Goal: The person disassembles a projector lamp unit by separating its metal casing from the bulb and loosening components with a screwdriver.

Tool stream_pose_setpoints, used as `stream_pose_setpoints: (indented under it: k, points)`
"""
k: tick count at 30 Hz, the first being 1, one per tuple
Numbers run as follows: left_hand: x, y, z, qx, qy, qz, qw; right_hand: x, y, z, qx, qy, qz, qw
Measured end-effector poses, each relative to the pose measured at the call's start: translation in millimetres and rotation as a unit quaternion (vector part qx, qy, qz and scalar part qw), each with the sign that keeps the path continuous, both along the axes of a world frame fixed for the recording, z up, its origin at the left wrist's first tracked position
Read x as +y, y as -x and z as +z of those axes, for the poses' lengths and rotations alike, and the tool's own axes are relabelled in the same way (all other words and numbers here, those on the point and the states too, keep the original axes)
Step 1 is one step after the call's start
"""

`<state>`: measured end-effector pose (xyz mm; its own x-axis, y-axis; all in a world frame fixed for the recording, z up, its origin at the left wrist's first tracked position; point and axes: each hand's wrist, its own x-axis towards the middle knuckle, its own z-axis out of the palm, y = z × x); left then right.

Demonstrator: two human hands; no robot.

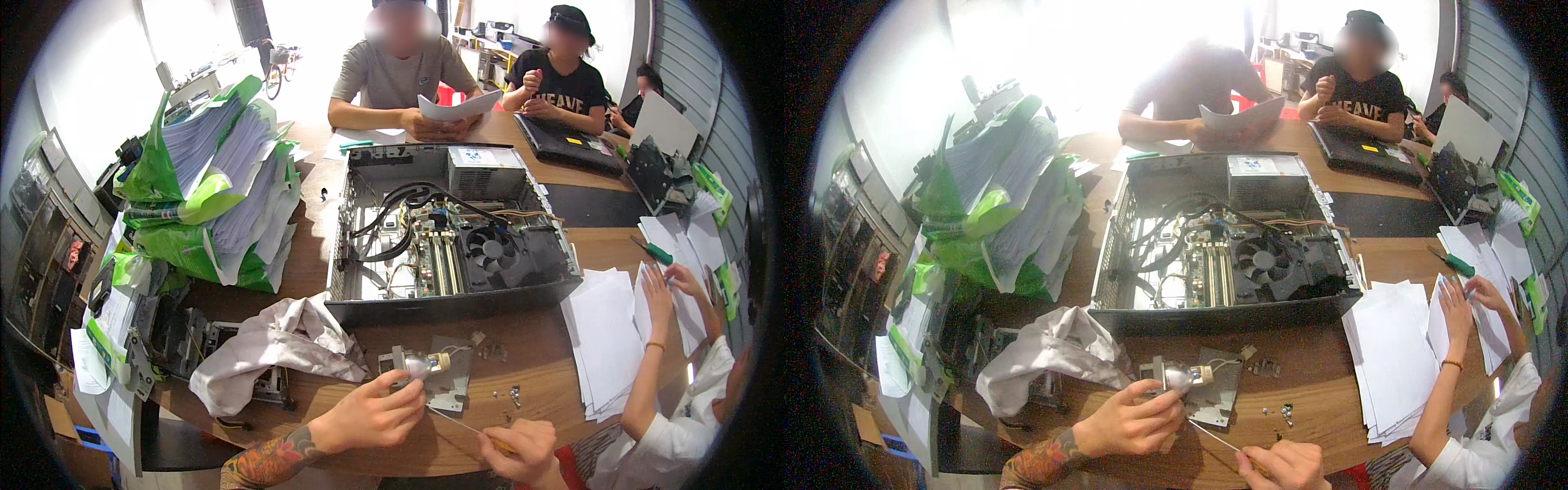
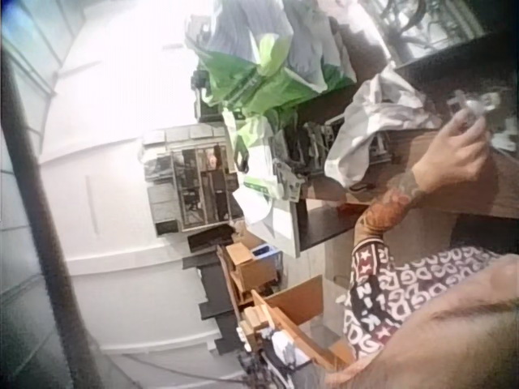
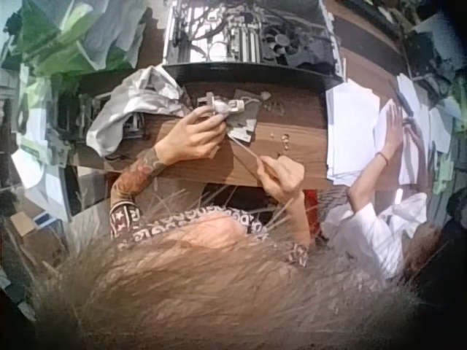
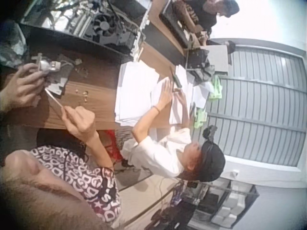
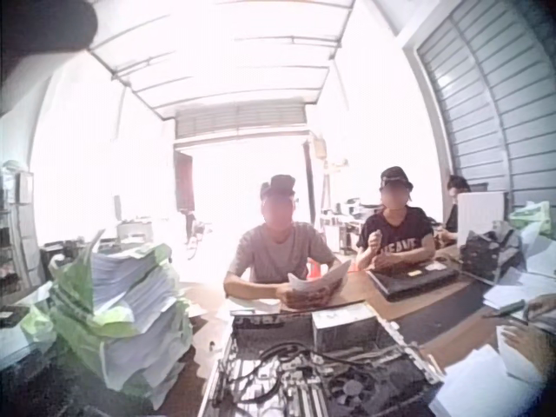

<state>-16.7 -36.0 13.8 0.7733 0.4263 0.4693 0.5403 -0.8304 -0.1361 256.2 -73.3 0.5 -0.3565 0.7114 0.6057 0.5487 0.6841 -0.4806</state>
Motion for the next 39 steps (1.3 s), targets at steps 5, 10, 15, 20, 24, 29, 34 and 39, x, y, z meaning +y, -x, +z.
stream_pose_setpoints:
  k: [5,10,15,20,24,29,34,39]
  points:
    - [3.7,7.7,-2.4,-0.016,0.003,0.008,1.0,14.0,8.4,9.1,-0.01,0.01,0.031,0.999]
    - [7.0,17.4,6.3,-0.049,-0.009,0.032,0.998,47.9,5.8,27.9,-0.004,0.04,0.079,0.996]
    - [12.9,24.5,7.3,-0.086,-0.056,0.08,0.991,78.1,17.3,51.0,-0.029,0.021,0.13,0.991]
    - [18.0,30.3,10.3,-0.091,-0.038,0.12,0.988,96.1,28.5,41.9,-0.017,-0.009,0.146,0.989]
    - [20.5,29.6,7.1,-0.1,-0.045,0.117,0.987,99.6,25.3,34.9,0.016,-0.005,0.153,0.988]
    - [21.6,23.7,8.8,-0.101,-0.046,0.12,0.987,103.7,20.1,24.5,0.036,-0.005,0.15,0.988]
    - [22.3,20.9,8.5,-0.091,-0.037,0.13,0.987,103.8,17.9,21.3,0.061,0.005,0.156,0.986]
    - [22.4,14.3,22.6,-0.267,0.078,0.184,0.943,109.1,15.2,19.2,0.063,0.01,0.136,0.989]
